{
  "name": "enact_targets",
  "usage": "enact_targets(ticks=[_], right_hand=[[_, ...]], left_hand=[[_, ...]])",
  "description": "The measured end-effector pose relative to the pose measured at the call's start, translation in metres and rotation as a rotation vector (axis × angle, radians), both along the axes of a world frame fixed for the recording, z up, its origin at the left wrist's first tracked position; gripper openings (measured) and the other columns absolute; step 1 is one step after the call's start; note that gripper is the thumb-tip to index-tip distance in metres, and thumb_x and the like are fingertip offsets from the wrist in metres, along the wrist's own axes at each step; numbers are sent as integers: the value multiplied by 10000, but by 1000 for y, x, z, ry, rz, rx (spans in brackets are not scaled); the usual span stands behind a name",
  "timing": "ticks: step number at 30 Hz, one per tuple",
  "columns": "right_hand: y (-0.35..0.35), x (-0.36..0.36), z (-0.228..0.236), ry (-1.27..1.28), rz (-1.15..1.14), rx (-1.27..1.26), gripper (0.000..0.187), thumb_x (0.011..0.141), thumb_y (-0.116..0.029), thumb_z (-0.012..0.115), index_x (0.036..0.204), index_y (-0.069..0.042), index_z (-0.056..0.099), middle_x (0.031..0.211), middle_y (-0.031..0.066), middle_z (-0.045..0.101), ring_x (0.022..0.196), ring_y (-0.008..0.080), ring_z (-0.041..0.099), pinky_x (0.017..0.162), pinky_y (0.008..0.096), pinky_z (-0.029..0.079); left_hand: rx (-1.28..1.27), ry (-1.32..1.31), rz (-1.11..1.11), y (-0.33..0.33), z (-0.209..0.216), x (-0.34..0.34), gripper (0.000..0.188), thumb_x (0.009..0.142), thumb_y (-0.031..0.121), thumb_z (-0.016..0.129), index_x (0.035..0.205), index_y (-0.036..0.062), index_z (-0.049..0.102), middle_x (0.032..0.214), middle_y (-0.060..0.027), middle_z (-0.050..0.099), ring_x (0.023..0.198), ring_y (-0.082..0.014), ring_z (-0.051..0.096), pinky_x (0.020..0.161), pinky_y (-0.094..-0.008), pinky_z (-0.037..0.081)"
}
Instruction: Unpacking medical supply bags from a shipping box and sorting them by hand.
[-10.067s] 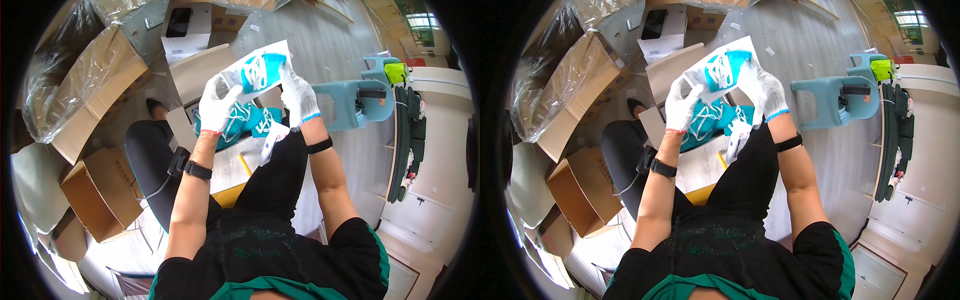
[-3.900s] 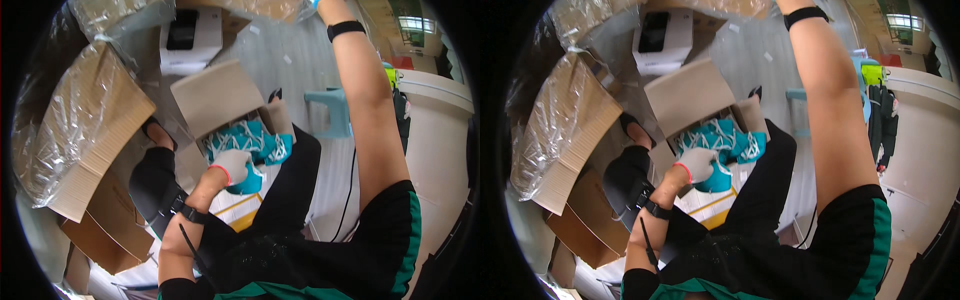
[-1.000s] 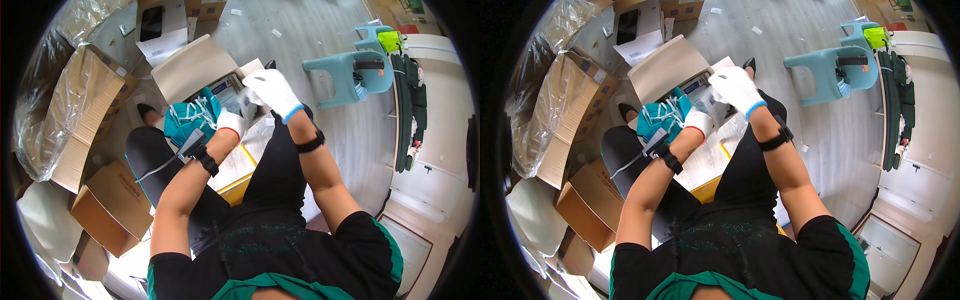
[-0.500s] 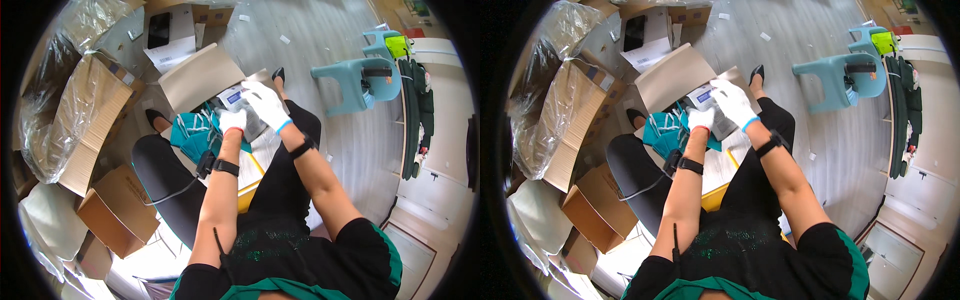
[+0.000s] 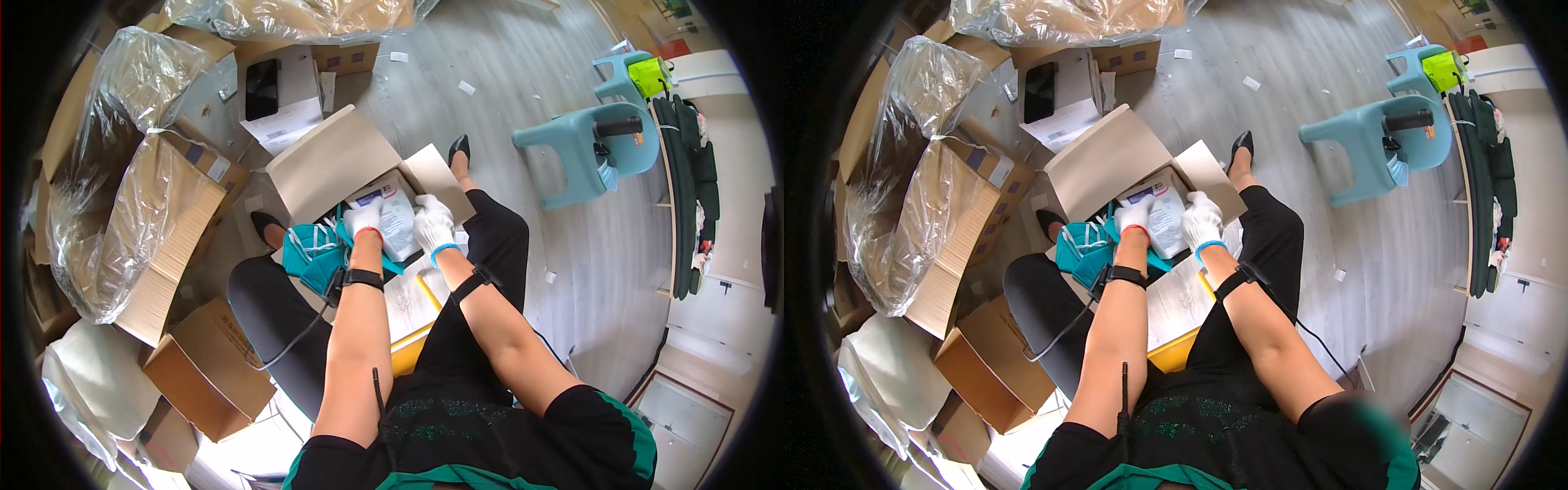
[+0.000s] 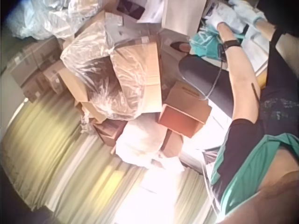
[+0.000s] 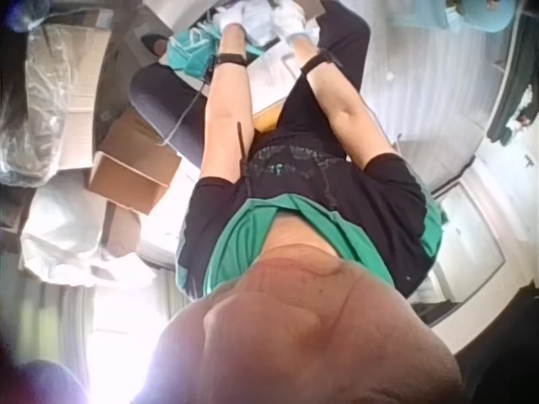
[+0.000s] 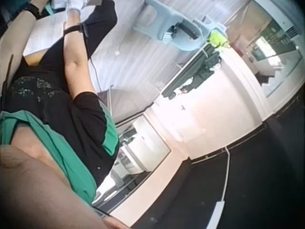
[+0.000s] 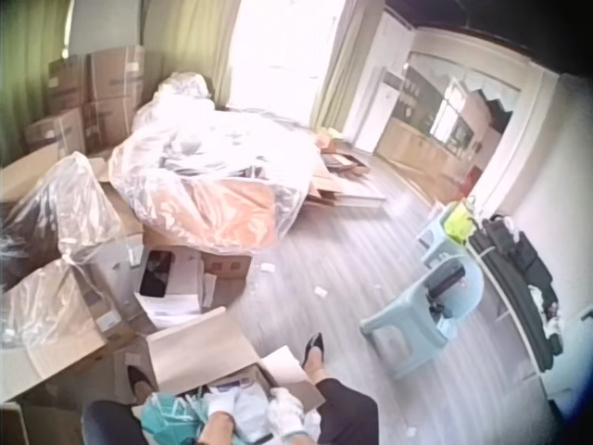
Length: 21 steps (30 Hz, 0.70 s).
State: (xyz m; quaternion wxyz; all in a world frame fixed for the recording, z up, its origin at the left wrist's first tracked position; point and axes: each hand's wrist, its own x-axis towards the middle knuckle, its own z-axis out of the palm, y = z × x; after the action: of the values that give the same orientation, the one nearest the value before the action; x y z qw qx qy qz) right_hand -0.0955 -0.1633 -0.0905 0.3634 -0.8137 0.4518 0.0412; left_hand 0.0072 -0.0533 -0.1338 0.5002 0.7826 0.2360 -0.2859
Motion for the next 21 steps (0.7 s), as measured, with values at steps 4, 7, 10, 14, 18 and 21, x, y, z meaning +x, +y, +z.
enact_targets(ticks=[4,7,10,14,18,21], right_hand=[[-1,-1,8,-8,67,-34,415,839,-239,617,1229,-99,647,1167,192,683,1113,371,638,970,432,500],[11,21,45,151,128,56,506,781,-260,676,1254,-85,641,1208,183,678,1150,340,633,990,415,490],[26,25,51,361,347,-74,728,701,-501,754,1274,-75,608,1193,191,673,1159,317,636,975,432,504],[28,23,-21,286,208,-405,589,778,-475,717,1197,-74,615,1183,164,677,1113,300,665,901,445,538],[37,38,19,502,464,-224,555,798,-447,698,1190,-67,605,1172,167,680,1096,307,673,888,445,542],[30,33,71,707,685,-119,529,812,-426,684,1185,-61,598,1164,169,683,1082,312,678,877,444,545]], left_hand=[[-130,-10,18,5,2,1,688,746,360,788,1122,-189,612,1159,-283,672,1040,-351,665,903,-381,508],[-239,-63,69,32,-26,10,601,853,354,689,1087,-195,619,1140,-260,682,996,-343,672,863,-392,515],[-516,205,407,41,-31,15,467,922,286,605,1115,-139,618,1109,-197,697,932,-310,679,813,-375,532],[-559,262,381,12,-12,14,435,937,273,582,1115,-123,618,1114,-195,698,935,-305,677,818,-376,531],[-535,265,447,33,-26,13,437,947,277,567,1117,-123,615,1122,-204,695,949,-301,673,831,-376,526],[-328,36,119,27,-8,5,542,939,333,582,1193,-146,582,1168,-247,676,1049,-335,658,903,-379,505]])
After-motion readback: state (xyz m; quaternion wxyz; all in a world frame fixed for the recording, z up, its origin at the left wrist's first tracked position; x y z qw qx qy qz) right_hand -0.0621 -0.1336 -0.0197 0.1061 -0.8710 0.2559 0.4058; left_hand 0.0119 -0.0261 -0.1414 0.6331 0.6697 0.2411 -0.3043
